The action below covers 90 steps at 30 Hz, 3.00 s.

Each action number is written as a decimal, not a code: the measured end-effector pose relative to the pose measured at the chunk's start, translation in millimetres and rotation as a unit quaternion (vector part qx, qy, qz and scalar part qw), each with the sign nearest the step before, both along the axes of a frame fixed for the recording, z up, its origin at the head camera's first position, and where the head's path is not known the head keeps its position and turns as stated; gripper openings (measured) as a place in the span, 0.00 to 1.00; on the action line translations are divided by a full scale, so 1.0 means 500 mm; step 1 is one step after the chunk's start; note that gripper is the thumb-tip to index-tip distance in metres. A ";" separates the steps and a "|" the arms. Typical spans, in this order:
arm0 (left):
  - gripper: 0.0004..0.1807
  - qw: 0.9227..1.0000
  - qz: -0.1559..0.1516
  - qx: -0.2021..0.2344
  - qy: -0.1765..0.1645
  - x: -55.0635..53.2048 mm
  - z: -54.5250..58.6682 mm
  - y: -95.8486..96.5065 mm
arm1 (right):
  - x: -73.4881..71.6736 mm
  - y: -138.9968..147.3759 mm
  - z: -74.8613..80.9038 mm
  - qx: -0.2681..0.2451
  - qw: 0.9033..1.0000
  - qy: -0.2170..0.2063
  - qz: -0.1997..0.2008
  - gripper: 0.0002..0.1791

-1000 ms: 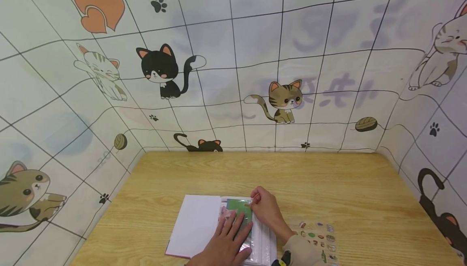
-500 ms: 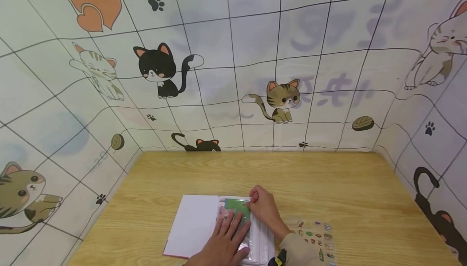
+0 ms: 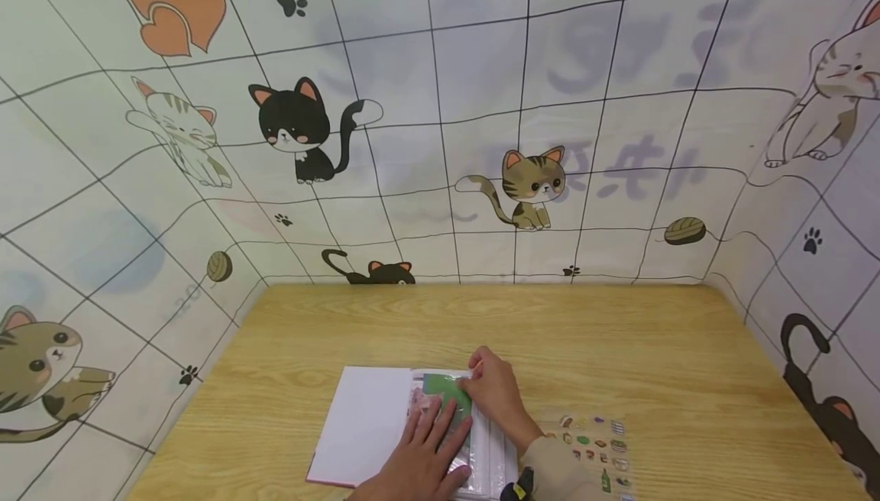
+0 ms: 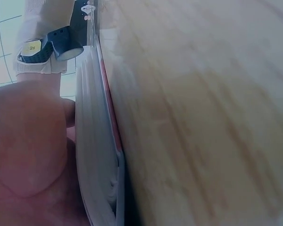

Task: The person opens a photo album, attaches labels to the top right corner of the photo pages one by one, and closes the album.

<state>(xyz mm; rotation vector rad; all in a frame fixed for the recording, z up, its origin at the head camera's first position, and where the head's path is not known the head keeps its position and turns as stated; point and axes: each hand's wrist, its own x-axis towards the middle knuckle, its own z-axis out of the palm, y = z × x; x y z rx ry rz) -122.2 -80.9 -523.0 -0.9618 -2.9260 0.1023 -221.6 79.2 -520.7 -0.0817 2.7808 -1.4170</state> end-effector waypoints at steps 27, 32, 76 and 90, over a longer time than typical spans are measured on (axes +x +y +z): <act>0.33 0.999 0.004 0.013 -0.037 -0.003 0.004 0.002 | 0.025 0.095 0.003 -0.026 0.988 0.008 0.152 0.14; 0.33 1.000 0.004 -0.002 -0.029 -0.004 0.003 0.001 | 0.037 0.110 0.007 0.004 0.987 0.022 0.157 0.16; 0.53 0.984 -0.003 0.091 -0.152 -0.008 0.036 -0.016 | 0.074 0.136 0.020 0.123 0.956 0.010 0.264 0.40; 0.52 0.982 -0.005 0.104 -0.155 -0.010 0.039 -0.020 | 0.082 0.129 0.024 0.127 0.959 0.021 0.252 0.38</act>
